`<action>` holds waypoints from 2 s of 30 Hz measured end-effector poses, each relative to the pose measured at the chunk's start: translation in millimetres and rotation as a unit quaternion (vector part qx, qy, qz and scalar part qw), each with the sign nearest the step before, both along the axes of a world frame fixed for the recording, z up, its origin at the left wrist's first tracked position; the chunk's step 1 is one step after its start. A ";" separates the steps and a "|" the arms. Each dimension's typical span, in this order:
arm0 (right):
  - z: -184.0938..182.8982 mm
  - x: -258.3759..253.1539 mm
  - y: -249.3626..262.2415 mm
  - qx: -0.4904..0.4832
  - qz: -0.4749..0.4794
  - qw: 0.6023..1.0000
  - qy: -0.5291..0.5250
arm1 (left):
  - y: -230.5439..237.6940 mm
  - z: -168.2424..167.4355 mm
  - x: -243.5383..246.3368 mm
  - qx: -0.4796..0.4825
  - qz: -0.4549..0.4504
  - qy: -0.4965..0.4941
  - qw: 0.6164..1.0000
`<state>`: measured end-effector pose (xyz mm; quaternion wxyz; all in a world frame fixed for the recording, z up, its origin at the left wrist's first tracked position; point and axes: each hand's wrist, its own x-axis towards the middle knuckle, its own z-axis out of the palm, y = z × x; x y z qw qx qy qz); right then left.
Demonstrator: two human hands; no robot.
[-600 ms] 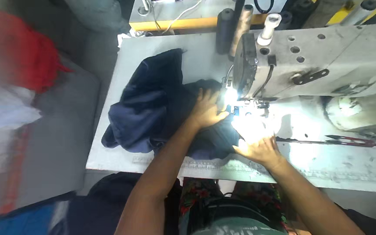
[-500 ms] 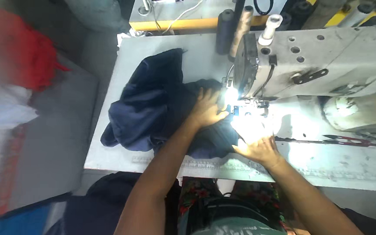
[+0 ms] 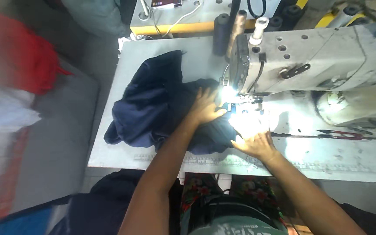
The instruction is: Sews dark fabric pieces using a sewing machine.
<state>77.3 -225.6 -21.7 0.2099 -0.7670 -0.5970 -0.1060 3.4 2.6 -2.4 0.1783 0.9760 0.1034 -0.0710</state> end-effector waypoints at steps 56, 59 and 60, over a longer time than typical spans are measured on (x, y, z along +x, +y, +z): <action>-2.9 1.0 -1.9 0.011 0.013 1.000 -0.005 | 0.1 1.9 6.2 0.012 0.014 0.031 0.999; -2.9 1.0 -2.1 0.010 0.011 1.000 -0.007 | 0.3 0.7 6.7 0.015 0.014 0.031 0.999; -2.7 1.1 -1.9 0.010 0.012 1.000 -0.005 | 0.6 0.5 6.6 0.017 0.014 0.029 0.999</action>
